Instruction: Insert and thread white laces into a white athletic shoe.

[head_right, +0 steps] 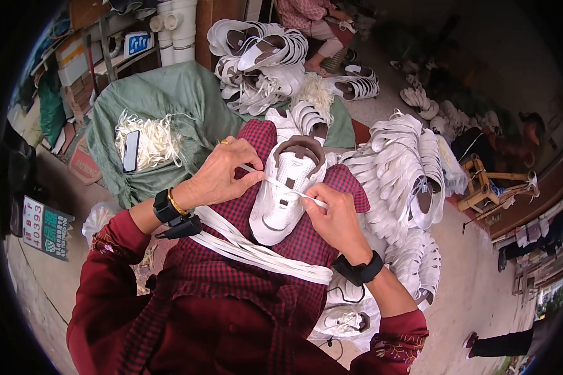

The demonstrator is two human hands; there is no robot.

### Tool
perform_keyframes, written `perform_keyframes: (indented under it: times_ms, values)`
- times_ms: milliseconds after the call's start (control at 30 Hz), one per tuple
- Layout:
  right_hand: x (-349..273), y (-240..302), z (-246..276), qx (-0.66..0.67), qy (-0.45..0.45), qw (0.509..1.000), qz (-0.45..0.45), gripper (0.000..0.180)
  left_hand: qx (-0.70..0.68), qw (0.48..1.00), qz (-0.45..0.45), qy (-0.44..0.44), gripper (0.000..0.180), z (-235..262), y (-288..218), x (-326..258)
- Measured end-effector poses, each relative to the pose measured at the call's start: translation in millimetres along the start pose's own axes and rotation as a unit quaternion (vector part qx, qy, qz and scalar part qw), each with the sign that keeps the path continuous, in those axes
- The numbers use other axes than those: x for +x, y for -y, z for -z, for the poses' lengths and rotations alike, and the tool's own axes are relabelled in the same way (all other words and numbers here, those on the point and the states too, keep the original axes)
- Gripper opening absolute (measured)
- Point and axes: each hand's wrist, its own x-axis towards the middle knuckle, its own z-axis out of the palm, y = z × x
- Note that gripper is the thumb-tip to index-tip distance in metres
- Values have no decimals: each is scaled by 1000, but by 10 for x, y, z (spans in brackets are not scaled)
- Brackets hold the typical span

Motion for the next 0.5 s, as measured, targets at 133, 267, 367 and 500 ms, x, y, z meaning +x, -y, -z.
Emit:
perform_keyframes:
  times_ms: [133, 267, 367, 500]
  values:
    - [132, 362, 138, -12, 40, 999, 31, 11, 32, 999, -5, -1, 23, -48, -50, -31]
    - [137, -71, 139, -88, -19, 994, 68, 14, 47, 999, -3, 23, 22, -34, -120, -9]
    - [59, -207, 128, -113, -39, 990, 73, 16, -1, 999, -9, 42, 18, -64, -43, 15]
    - [43, -222, 109, 5, -29, 999, 26, 18, -110, 993, 19, 41, 16, -71, -26, 26]
